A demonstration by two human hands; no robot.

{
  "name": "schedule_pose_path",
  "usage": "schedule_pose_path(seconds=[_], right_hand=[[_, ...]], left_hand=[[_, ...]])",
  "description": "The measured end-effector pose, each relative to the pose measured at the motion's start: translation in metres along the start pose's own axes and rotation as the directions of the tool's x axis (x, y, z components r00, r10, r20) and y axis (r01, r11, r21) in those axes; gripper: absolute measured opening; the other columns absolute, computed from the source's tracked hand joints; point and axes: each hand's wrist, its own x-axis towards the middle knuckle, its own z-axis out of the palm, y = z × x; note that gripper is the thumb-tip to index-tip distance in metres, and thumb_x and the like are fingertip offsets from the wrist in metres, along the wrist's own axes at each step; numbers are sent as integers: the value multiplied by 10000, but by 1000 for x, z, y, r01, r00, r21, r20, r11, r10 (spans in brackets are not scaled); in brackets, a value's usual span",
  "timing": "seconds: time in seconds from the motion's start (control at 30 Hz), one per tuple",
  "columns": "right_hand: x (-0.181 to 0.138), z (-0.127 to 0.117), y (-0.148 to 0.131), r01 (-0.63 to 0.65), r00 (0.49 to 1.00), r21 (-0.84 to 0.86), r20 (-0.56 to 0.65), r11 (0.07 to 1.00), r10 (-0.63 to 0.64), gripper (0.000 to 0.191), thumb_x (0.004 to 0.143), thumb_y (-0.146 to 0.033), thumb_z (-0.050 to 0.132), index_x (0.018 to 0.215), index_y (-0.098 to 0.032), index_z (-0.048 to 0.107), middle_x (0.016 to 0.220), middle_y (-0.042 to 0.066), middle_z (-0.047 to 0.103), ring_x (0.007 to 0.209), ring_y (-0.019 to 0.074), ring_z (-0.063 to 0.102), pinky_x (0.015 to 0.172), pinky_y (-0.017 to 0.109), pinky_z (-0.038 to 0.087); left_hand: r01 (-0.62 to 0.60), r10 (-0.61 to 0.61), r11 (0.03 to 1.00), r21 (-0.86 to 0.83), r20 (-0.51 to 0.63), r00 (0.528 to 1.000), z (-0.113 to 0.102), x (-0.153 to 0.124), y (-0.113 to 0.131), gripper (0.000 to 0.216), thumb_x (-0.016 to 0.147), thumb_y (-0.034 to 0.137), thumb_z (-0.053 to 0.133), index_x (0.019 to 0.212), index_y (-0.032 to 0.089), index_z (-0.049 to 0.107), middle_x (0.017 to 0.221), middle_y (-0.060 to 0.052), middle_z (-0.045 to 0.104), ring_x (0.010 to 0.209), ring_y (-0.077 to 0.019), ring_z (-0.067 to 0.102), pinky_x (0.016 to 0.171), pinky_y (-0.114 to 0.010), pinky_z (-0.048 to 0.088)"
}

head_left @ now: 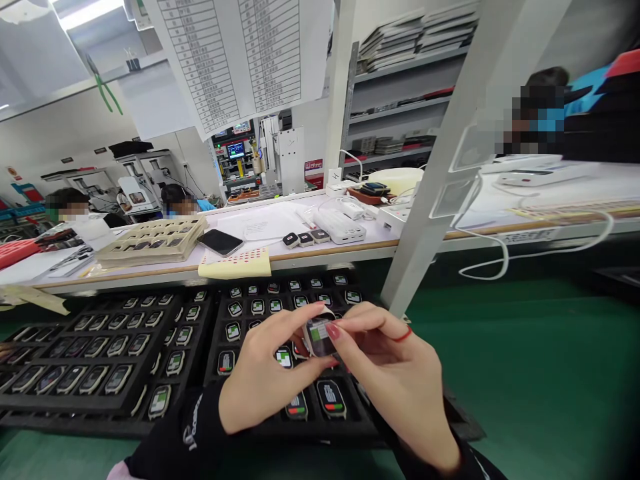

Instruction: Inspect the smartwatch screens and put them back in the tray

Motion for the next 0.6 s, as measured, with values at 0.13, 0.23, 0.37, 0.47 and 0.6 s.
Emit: schedule_pose_path(seconds=[0.13,0.23,0.37,0.47,0.6], right_hand=[[0,3,2,29,1000,-40,-10,999,-29,126,915,-179,690,800,-224,668,721,15,578,651,177,565,537,254,493],[-1,0,3,106,994,-110,21,988,-104,135,908,-121,680,849,-242,690,753,12,598,690,181,578,564,263,473],[2,-9,3,90,996,-269,41,959,-82,123,983,-225,630,981,-268,745,905,25,625,638,145,564,553,251,469],[6,-12,1,-94,983,-188,140,978,122,279,1048,-429,521,1094,-254,734,875,29,659,577,144,572,539,237,518],[6,-12,1,-312,865,-66,394,948,312,390,1013,-551,544,1157,-228,709,944,54,708,744,208,668,681,281,598]], left_hand=[[-31,31,999,31,7,1000,-2,0,-2,558,799,202,767,1319,292,587,852,31,656,720,-103,603,744,-219,538],[-22,22,999,46,12,1000,-5,-2,-3,590,783,221,792,1331,289,584,860,28,671,731,-107,615,778,-228,542],[-4,4,998,55,-4,1000,-10,-5,-6,639,728,288,843,1317,306,597,890,31,702,750,-116,635,794,-235,547],[-73,72,995,63,9,997,-11,-7,-9,664,744,261,830,1346,343,563,1045,16,716,904,-139,647,880,-260,537],[-133,131,990,38,40,991,-11,-8,-15,680,775,219,802,1375,378,524,1160,5,694,1043,-159,610,956,-298,522]])
